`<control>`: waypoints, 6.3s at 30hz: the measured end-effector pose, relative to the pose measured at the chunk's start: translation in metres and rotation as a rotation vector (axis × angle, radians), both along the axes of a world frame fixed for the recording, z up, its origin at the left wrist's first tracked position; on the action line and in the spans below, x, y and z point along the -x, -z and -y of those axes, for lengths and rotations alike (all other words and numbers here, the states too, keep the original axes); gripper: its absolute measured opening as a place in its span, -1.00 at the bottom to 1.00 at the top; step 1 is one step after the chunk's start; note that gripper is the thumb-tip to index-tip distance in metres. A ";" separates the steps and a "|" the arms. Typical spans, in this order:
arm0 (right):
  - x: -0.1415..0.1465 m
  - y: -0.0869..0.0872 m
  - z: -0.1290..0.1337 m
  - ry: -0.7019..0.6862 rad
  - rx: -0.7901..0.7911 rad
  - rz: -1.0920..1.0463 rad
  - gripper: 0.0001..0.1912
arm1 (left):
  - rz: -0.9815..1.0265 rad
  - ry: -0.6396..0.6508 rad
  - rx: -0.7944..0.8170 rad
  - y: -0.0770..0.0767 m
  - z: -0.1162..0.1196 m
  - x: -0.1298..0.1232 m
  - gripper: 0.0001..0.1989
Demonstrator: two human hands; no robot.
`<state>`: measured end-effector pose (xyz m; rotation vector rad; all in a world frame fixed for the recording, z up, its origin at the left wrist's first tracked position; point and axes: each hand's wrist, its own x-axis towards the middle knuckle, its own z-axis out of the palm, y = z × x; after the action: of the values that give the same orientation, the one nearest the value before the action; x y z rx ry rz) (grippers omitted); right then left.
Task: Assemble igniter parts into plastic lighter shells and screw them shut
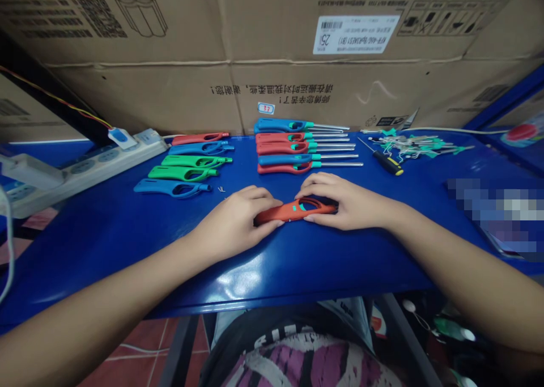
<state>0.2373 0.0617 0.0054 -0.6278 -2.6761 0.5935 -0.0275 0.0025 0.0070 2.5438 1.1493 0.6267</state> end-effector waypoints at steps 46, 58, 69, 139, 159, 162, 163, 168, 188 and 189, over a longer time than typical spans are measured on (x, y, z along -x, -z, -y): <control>-0.004 -0.004 -0.007 0.205 -0.292 -0.218 -0.88 | 0.208 -0.063 -0.213 0.007 -0.020 0.012 -0.82; -0.006 -0.004 -0.004 0.243 -0.187 -0.113 -0.89 | 0.136 -0.085 -0.168 0.004 -0.011 0.007 -0.75; 0.001 -0.004 0.004 0.005 -0.084 0.022 -0.68 | -0.245 0.031 -0.337 0.001 -0.009 0.007 -0.60; 0.003 0.006 0.000 0.062 -0.287 -0.057 -0.83 | -0.024 -0.073 0.009 -0.002 -0.002 0.001 -0.65; 0.008 0.003 0.010 0.037 -0.547 -0.013 -0.81 | -0.027 -0.019 -0.238 0.002 0.003 0.001 -0.71; 0.008 0.002 0.006 0.076 -0.431 0.051 -0.85 | -0.128 -0.046 -0.239 0.001 0.000 0.001 -0.70; 0.008 0.001 0.004 0.094 -0.387 0.072 -0.87 | -0.160 -0.051 -0.231 0.001 -0.001 0.001 -0.67; -0.002 -0.006 -0.005 0.172 -0.267 0.162 -0.94 | -0.263 -0.057 -0.232 0.000 -0.003 0.003 -0.54; -0.059 -0.021 -0.045 1.221 -0.220 0.621 -0.50 | -0.296 -0.072 -0.050 -0.007 0.008 0.000 -0.70; -0.060 -0.022 -0.045 1.243 -0.160 0.666 -0.48 | -0.291 -0.064 -0.038 -0.007 0.010 -0.001 -0.69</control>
<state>0.2975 0.1070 0.0276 -2.4118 -2.0853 -0.2303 -0.0266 -0.0073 0.0137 2.7046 1.3263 0.2989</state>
